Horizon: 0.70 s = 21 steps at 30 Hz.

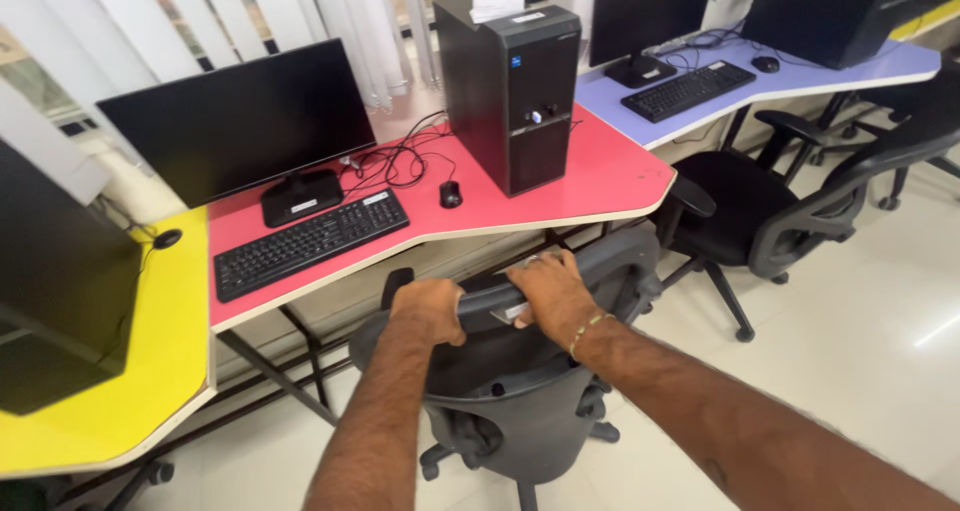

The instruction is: The person moves several office chairs in a computer lab, pulling them out from under desks and repositioning them. The person handles both black mesh chairs and beige mesh chairs, moving them across the tiled floor.

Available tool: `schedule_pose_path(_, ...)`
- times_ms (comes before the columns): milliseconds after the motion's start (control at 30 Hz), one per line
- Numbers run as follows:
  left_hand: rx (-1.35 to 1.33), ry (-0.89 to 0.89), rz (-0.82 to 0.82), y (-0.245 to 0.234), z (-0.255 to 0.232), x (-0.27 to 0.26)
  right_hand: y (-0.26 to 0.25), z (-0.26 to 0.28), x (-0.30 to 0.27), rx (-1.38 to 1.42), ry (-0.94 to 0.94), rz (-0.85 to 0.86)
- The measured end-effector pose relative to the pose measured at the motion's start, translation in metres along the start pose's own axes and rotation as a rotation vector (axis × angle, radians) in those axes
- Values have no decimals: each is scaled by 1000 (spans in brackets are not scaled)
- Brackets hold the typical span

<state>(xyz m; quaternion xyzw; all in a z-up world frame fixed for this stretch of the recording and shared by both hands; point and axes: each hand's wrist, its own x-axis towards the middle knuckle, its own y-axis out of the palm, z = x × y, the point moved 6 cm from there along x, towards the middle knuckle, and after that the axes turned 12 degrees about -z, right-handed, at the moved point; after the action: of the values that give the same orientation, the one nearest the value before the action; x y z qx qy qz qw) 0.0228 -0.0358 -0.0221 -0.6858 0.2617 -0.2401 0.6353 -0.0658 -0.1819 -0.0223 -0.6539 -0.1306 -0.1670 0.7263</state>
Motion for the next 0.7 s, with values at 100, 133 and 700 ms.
schedule_pose_path(100, 7, 40, -31, -2, -11, -20, -8, 7, -17, -78, 30, 56)
schedule_pose_path(133, 10, 52, -32, -2, -14, -27, -15, 11, -27, -83, 20, 38)
schedule_pose_path(700, -53, 167, -6, -6, -51, -161, -67, 82, -151, -174, 84, 192)
